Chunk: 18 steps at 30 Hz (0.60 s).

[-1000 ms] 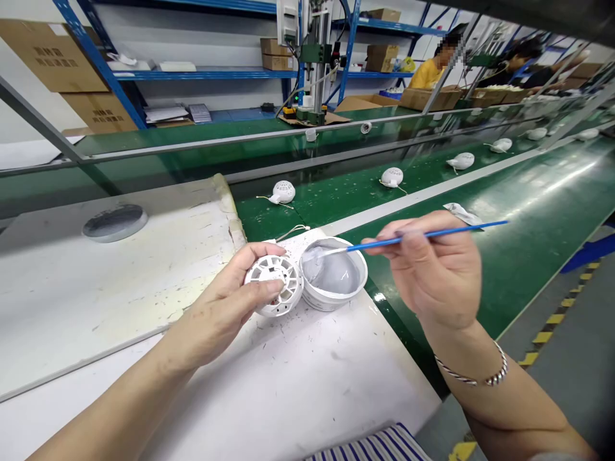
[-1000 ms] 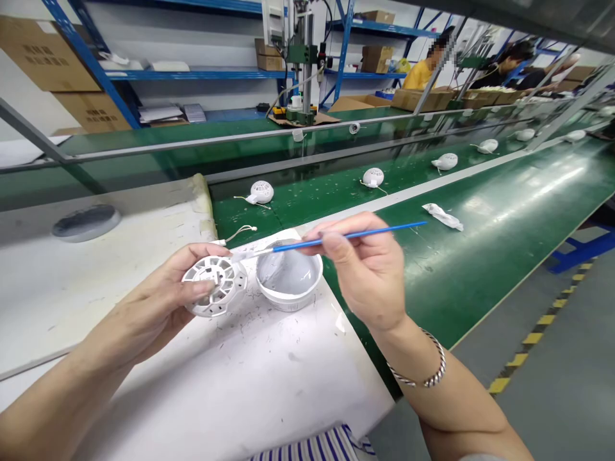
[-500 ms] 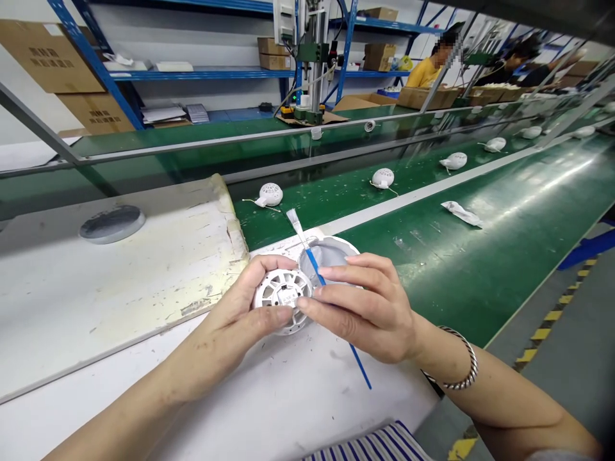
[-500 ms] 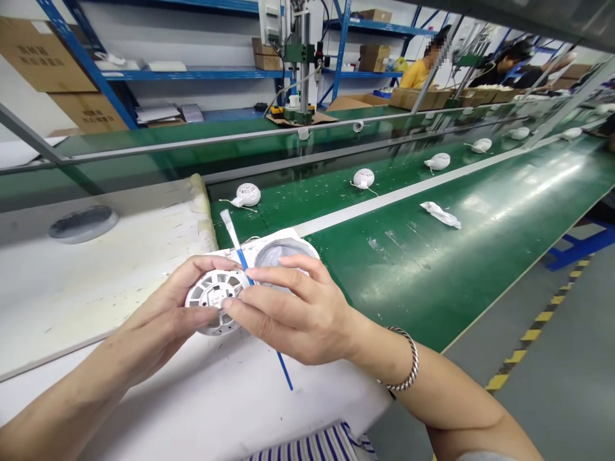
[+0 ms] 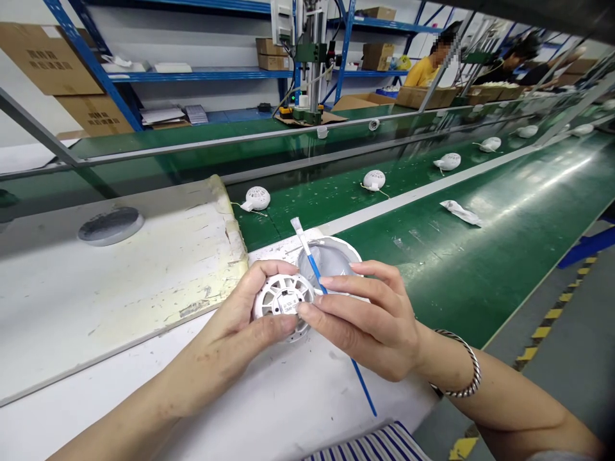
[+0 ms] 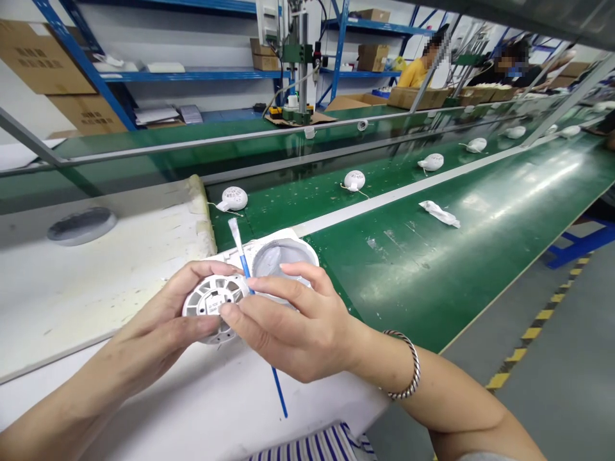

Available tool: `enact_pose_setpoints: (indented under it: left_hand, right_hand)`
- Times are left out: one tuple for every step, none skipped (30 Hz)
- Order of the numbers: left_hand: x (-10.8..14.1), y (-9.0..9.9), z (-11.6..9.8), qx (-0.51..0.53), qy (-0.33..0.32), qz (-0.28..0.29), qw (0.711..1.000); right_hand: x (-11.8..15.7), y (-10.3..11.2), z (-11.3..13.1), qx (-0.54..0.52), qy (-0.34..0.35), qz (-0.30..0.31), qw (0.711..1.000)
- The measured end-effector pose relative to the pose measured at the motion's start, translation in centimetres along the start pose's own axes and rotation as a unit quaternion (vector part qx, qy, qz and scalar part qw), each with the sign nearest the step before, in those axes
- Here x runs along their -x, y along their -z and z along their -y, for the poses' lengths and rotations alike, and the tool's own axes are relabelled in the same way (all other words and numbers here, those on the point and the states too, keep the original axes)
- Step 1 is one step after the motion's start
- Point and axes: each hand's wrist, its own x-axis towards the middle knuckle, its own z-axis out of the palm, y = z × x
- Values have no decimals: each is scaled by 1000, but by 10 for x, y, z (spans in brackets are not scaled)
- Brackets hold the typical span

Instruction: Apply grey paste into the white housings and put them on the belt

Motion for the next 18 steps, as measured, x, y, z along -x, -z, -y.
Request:
enact_pose_setpoints:
  left_hand:
    - [0, -1, 0, 8, 6, 4, 1000]
    - [0, -1, 0, 15, 10, 8, 1000]
    - [0, -2, 0, 17, 11, 8, 1000]
    - [1, -3, 0, 14, 8, 5, 1000]
    - [1, -4, 0, 7, 2, -1, 1000]
    - [2, -5, -1, -4, -5, -10, 1000]
    - [2, -7, -2, -17, -12, -22, 1000]
    - [3, -9, -3, -30, -18, -34, 999]
    - [4, -10, -3, -39, -21, -44, 998]
    - [5, -11, -4, -42, -24, -50, 998]
    - [6, -12, -3, -40, -26, -54, 997]
    - [6, -11, -3, -31, -29, -55, 998]
    - [6, -10, -2, -20, -33, -55, 998]
    - [5, -9, 0, -7, -37, -54, 998]
    - [5, -7, 2, 4, -43, -46, 998]
    - [4, -5, 4, 13, -50, -37, 998]
    - [4, -5, 6, 17, -53, -31, 998]
    - [3, -5, 8, 17, -53, -29, 998]
  right_hand:
    - [0, 0, 0, 5, 0, -10, 1000]
    - [0, 0, 0, 9, 0, -19, 1000]
    - [0, -1, 0, 12, -1, -27, 1000]
    - [0, -1, 1, 14, -3, -32, 999]
    - [0, -1, 1, 15, -6, -35, 999]
    - [1, -1, 1, 18, -8, -34, 999]
    - [1, -1, 2, 22, -12, -30, 999]
    - [2, -1, 2, 26, -16, -26, 999]
    - [2, 0, 2, 29, -19, -24, 999]
    - [3, 0, 3, 29, -20, -24, 999]
    - [3, 0, 3, 26, -19, -25, 999]
    - [3, 0, 3, 20, -18, -25, 999]
    - [3, 1, 3, 12, -14, -23, 1000]
    - [3, 1, 3, 6, -11, -20, 1000]
    - [2, 0, 3, 3, -10, -15, 1000]
    - [2, 0, 3, 1, -9, -13, 1000]
    - [2, 0, 4, 2, -8, -14, 1000]
    - [2, -1, 4, 4, -9, -16, 1000]
